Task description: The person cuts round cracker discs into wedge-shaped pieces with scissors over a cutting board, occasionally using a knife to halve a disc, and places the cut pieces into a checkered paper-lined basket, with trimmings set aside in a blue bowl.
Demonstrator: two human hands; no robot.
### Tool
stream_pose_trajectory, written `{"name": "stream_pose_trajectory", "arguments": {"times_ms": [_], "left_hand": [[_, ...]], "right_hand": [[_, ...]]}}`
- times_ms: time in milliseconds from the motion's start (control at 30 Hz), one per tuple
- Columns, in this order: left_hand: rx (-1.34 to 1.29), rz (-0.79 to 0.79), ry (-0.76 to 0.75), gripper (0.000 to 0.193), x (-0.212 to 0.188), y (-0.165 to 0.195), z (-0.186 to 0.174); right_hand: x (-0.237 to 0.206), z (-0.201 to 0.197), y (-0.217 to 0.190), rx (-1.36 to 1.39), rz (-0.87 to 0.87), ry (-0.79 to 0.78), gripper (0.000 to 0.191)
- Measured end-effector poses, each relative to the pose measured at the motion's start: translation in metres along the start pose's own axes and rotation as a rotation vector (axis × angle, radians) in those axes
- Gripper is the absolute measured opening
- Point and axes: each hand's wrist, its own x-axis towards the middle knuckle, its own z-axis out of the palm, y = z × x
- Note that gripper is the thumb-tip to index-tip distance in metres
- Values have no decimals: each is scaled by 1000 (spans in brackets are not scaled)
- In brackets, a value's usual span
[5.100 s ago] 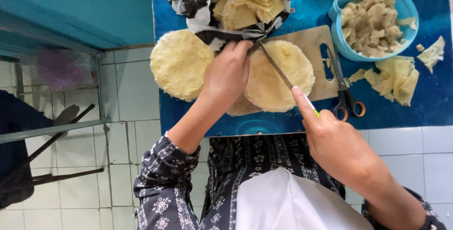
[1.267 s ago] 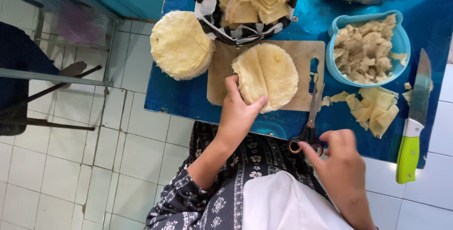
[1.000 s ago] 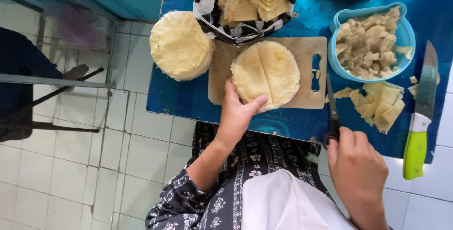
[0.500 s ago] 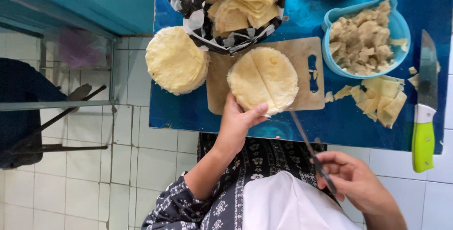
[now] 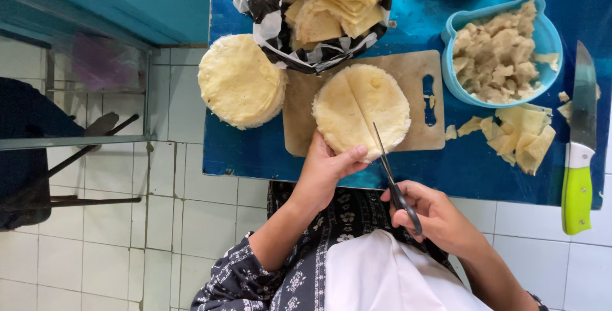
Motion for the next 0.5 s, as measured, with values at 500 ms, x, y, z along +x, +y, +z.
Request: {"name": "stream_pose_trajectory", "arguments": {"times_ms": [500], "left_hand": [[37, 91, -56, 63, 3, -3, -5]], "right_hand": [[4, 6, 4, -175, -30, 161, 29]]}}
